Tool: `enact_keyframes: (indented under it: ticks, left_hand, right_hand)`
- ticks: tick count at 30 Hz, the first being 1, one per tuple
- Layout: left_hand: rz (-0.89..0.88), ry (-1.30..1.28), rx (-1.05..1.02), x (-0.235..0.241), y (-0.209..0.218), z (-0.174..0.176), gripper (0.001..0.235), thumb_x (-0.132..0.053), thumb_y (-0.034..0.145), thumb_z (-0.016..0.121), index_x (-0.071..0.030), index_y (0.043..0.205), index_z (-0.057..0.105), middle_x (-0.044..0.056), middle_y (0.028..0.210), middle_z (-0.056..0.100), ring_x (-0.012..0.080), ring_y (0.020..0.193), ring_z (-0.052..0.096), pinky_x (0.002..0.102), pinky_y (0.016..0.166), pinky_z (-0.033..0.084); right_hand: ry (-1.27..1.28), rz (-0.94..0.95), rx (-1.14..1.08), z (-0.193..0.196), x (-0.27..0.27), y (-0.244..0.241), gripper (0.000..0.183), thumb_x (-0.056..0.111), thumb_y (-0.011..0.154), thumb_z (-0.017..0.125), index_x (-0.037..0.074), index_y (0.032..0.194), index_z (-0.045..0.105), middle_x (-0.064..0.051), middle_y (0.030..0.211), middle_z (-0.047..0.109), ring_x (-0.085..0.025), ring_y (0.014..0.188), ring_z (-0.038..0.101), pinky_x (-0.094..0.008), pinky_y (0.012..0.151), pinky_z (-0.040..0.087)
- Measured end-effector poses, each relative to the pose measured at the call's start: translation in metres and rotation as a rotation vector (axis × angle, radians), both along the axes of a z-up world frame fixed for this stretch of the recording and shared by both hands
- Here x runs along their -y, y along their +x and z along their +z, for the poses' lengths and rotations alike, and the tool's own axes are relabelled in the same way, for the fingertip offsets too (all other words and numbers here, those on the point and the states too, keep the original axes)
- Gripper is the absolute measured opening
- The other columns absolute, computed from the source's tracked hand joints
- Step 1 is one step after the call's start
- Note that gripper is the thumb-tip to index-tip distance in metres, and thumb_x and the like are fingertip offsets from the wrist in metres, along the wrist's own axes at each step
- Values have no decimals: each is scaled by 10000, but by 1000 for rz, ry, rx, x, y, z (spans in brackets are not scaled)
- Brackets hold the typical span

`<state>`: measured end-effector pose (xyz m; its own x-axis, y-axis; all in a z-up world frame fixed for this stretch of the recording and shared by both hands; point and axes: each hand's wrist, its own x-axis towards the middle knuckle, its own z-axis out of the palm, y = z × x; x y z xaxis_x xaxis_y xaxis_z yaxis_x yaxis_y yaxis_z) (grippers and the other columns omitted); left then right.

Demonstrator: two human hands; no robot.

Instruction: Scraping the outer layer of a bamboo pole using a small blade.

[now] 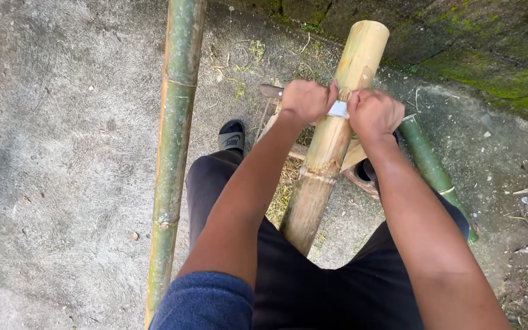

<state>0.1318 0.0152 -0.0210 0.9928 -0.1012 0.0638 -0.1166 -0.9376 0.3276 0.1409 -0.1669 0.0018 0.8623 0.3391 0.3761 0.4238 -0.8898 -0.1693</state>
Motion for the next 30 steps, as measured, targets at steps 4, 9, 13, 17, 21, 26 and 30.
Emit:
enact_keyframes:
  ticks: [4,9,13,17,21,26,30]
  left_hand:
    - [-18,-31,-98,-1,-28,8,655,-426,1052,344,-166,572,707,84,565,686,286,490,682,447,509,545]
    - [-15,-55,-134,-5,-67,28,640,-417,1047,347,-161,568,686,83,563,697,272,481,681,446,498,536]
    - [-90,-27,-127,-2,-73,17,583,-391,1047,370,-171,620,700,69,612,707,267,511,684,438,501,531]
    - [-86,31,-25,1,-23,5,424,-361,1001,404,-196,772,721,49,562,704,257,438,678,429,423,524]
    - [-22,24,-3,4,-1,4,458,-373,1002,407,-221,706,721,45,567,703,259,463,677,421,444,518]
    - [-31,11,-56,4,-29,9,577,-382,1045,397,-213,579,692,44,559,688,249,459,660,408,482,516]
    - [-74,-9,-42,2,-74,10,581,-371,1036,411,-187,545,660,53,534,674,251,421,639,422,463,506]
  right_hand:
    - [6,46,22,0,2,-22,204,230,936,714,112,772,741,-96,776,719,-284,634,687,-415,626,550]
    - [-34,61,47,5,3,-63,267,234,922,717,99,694,697,-97,709,690,-285,579,657,-421,590,526]
    - [56,77,8,-5,8,-66,253,221,917,695,93,698,694,-104,726,692,-302,589,657,-425,567,513]
    - [-66,20,-16,-5,2,-21,324,243,981,700,97,693,690,-99,701,677,-302,573,648,-445,586,515]
    - [-26,19,59,0,0,4,274,266,933,718,110,708,710,-102,730,698,-326,578,654,-453,575,516]
    - [-49,-5,57,-3,5,-25,286,254,945,705,110,697,701,-102,721,695,-324,564,652,-459,559,515]
    - [-6,41,7,5,5,-72,303,217,961,680,94,684,675,-108,697,672,-310,550,631,-440,546,501]
